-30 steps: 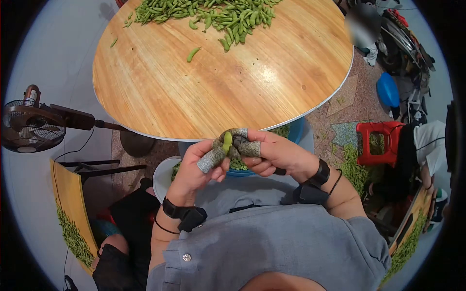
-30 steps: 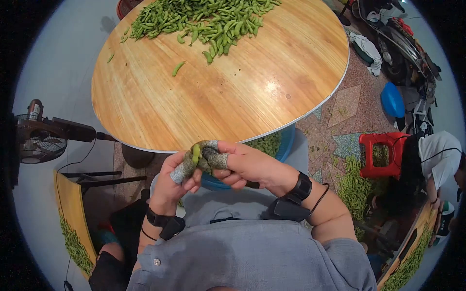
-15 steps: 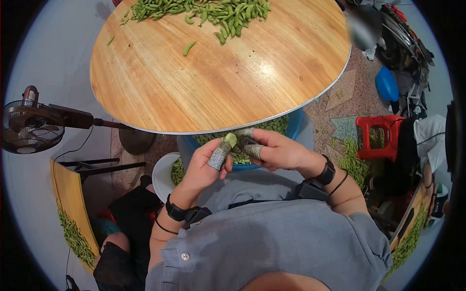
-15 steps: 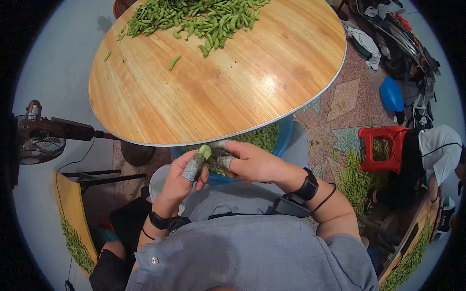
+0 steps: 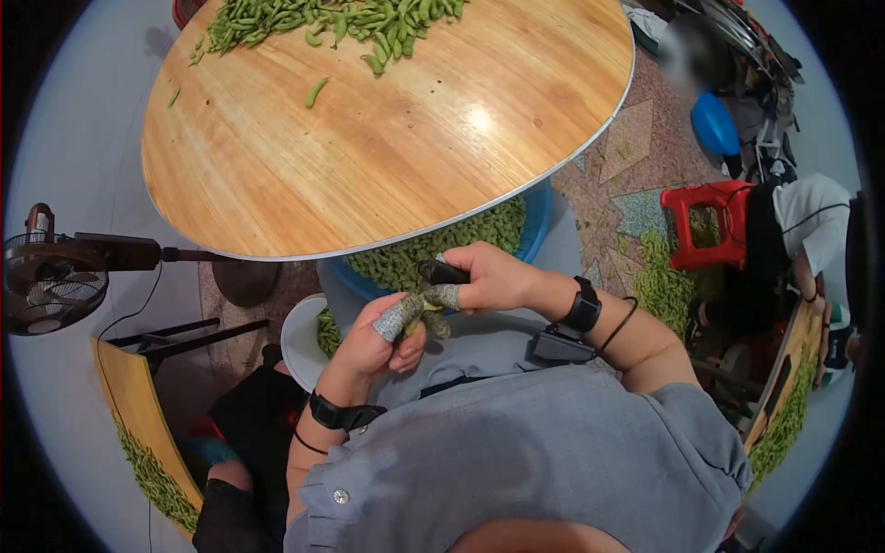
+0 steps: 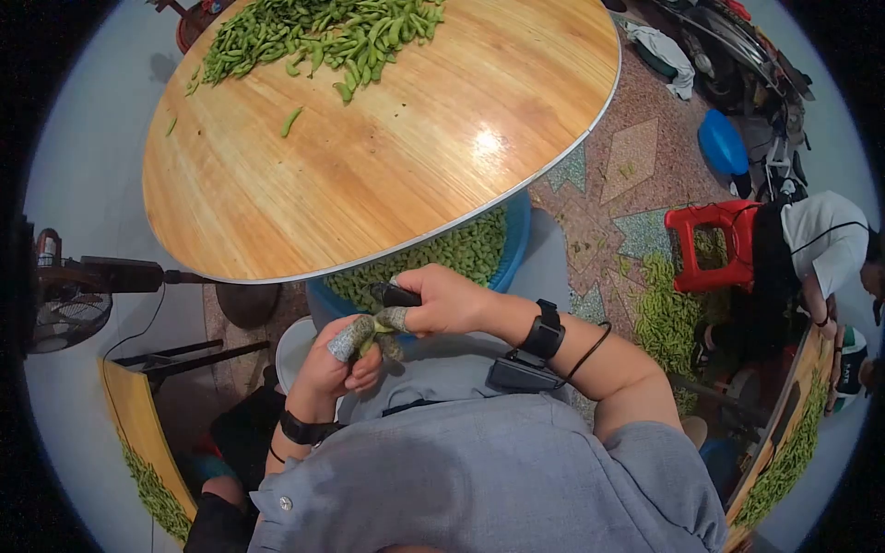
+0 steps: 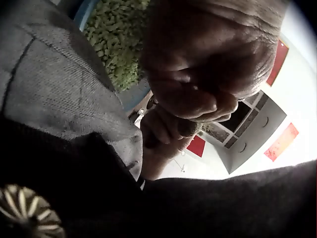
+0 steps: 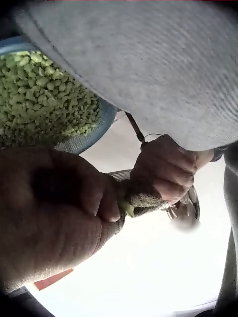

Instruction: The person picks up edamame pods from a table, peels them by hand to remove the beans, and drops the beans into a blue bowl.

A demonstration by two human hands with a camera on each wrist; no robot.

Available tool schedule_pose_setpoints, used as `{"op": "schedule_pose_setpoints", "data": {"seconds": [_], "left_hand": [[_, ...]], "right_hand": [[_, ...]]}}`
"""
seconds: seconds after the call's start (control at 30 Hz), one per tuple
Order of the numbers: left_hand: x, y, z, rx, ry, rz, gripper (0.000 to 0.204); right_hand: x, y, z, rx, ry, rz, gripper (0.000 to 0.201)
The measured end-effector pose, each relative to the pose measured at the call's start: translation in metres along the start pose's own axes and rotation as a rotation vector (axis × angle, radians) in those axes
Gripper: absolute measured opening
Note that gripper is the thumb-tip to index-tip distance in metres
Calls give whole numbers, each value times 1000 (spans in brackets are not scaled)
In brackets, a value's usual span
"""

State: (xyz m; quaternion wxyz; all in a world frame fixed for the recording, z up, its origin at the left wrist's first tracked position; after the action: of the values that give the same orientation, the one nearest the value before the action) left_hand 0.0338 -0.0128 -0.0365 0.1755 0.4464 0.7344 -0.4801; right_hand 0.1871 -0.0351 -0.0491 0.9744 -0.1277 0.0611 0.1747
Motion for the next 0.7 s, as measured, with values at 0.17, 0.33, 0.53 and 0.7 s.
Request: {"op": "schedule_pose_setpoints", "data": {"seconds": [0.17,0.33,0.53,0.7], "left_hand": [[19,18,3,-9,164,-185,14],[21,24,-2,0,247,-179,12],[22,5,-22,-332,109,-266,15],[12,1,-21,-570,335,-375,19]], "right_hand": [[18,-2,6,274,-812,-277,17],[17,-8,5,286,-651,-369,21],[7,-8,27,161,-216,-348,19],[-8,-3,37,304,-306,-424,21]]}}
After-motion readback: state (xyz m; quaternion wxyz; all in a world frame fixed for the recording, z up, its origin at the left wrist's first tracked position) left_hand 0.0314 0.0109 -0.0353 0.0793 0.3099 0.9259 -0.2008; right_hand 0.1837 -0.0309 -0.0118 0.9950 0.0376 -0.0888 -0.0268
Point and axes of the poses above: each hand's wrist, its own y-axis towards the middle knuckle, its own x-axis out of the back of the hand, z = x × y, the point moved 5 cm from there along y, towards the middle knuckle, and after that the axes turned 9 degrees about x, right-handed, at the moved point
